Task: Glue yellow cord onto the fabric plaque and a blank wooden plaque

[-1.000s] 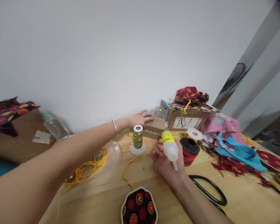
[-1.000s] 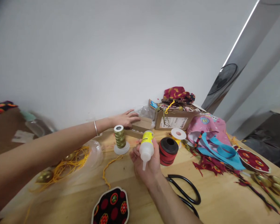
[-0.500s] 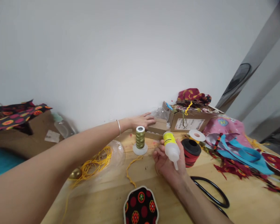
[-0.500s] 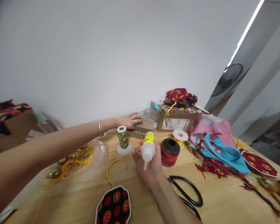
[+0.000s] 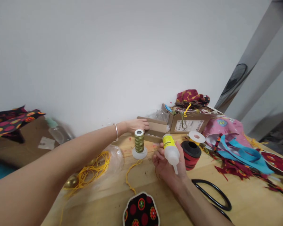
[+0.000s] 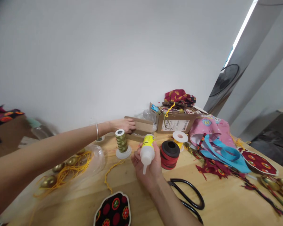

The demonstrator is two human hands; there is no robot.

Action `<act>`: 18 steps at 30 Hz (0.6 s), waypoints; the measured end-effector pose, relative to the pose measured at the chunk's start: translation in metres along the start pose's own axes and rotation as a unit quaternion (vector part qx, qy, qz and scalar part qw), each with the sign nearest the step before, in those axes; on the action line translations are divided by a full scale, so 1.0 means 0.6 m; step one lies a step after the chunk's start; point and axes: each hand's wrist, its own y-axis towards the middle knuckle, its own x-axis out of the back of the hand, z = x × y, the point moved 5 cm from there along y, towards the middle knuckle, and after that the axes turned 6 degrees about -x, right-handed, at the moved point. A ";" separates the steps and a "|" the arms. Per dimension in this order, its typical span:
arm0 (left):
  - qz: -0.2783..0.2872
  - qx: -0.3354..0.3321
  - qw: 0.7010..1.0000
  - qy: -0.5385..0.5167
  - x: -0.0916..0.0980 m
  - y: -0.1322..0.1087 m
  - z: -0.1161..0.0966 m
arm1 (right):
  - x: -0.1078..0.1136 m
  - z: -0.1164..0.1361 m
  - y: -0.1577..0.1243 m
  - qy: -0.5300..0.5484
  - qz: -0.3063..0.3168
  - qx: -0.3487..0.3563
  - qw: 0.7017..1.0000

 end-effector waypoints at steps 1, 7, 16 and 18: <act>0.001 -0.005 1.000 -0.002 -0.002 0.001 0.001 | 0.000 0.000 0.000 0.001 -0.001 0.000 1.000; 0.016 -0.020 1.000 -0.009 -0.002 0.004 0.000 | -0.005 0.000 0.000 -0.008 0.004 0.000 1.000; 0.029 -0.011 0.999 -0.037 0.002 0.004 0.000 | -0.006 0.000 -0.002 0.011 -0.006 -0.004 1.000; 0.027 0.001 0.998 -0.049 0.005 0.003 -0.003 | -0.006 -0.001 -0.001 0.013 -0.006 -0.009 1.000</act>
